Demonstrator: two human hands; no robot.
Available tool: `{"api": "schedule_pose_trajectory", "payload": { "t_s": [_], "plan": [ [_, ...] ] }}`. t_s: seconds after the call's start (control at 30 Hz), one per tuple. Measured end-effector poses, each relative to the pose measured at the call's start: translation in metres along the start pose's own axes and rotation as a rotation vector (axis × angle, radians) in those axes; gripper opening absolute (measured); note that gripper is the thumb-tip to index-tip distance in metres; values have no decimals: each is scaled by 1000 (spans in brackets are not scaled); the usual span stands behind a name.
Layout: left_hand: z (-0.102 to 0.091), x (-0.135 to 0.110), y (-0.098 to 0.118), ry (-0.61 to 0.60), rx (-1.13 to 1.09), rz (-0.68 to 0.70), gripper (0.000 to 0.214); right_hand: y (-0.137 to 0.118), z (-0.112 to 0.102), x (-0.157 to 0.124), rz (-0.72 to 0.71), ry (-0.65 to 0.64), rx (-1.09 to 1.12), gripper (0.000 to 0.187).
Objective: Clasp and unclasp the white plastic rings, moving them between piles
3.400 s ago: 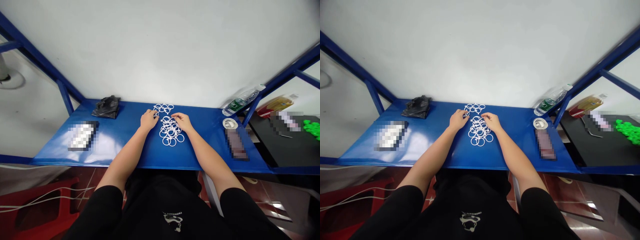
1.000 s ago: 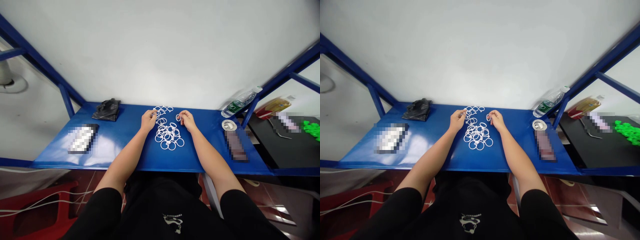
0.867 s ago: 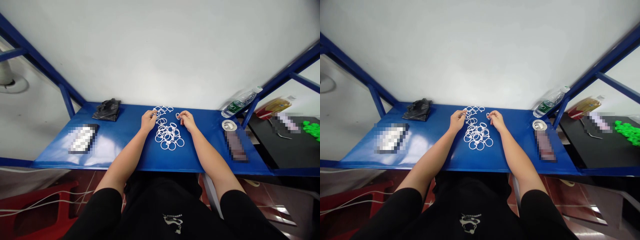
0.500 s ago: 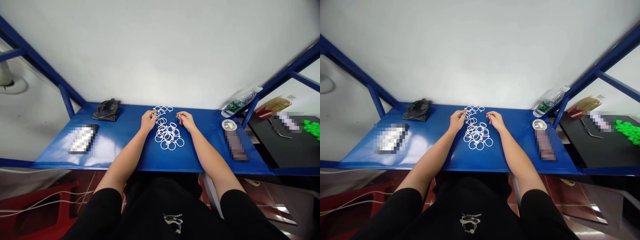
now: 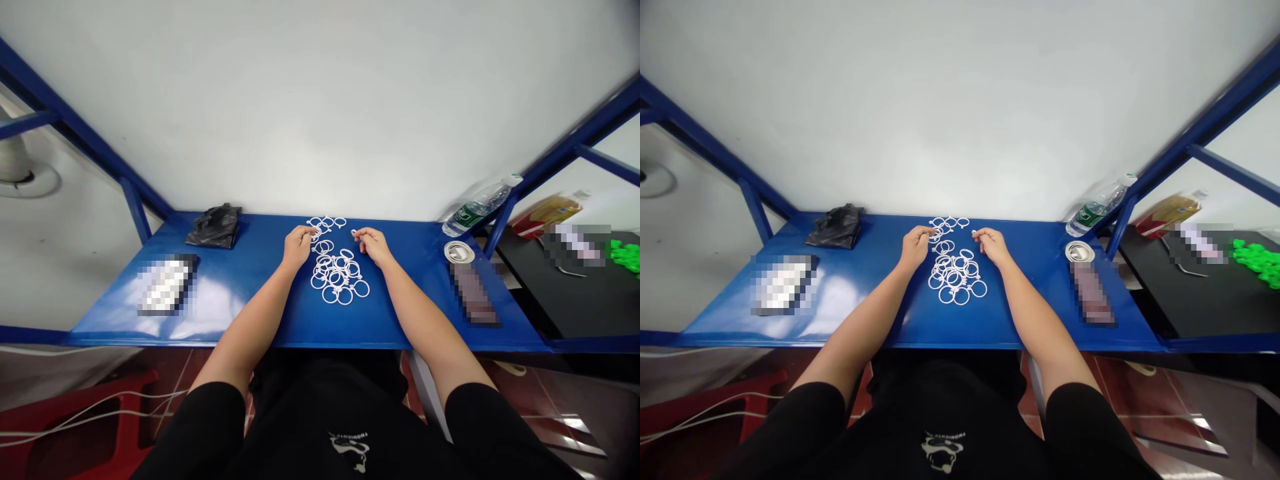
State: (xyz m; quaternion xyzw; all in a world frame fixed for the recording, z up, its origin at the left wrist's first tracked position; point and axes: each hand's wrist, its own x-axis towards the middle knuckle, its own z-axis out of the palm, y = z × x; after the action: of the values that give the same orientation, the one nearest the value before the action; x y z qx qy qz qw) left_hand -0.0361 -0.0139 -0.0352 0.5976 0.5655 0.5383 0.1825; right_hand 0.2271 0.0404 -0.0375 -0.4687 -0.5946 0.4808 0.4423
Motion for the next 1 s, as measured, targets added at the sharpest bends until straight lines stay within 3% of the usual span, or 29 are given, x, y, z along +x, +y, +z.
{"api": "schedule_pose_trajectory", "payload": {
  "t_s": [0.33, 0.6, 0.73, 0.83, 1.0],
  "plan": [
    [4, -5, 3, -82, -58, -32, 29, 9, 0, 2, -39, 25, -63, 23],
    [8, -9, 3, -107, -53, -10, 32, 8, 2, -1, -52, 24, -107, 46],
    [11, -11, 2, -218, -32, -29, 26, 8, 2, 0, -59, 10, -131, 45],
    [10, -10, 3, -282, -26, 67, 24, 9, 2, 0, -87, 5, -150, 43],
    [3, -3, -3, -100, 80, 101, 20, 7, 1, -1, -118, -1, -181, 40]
  ]
}}
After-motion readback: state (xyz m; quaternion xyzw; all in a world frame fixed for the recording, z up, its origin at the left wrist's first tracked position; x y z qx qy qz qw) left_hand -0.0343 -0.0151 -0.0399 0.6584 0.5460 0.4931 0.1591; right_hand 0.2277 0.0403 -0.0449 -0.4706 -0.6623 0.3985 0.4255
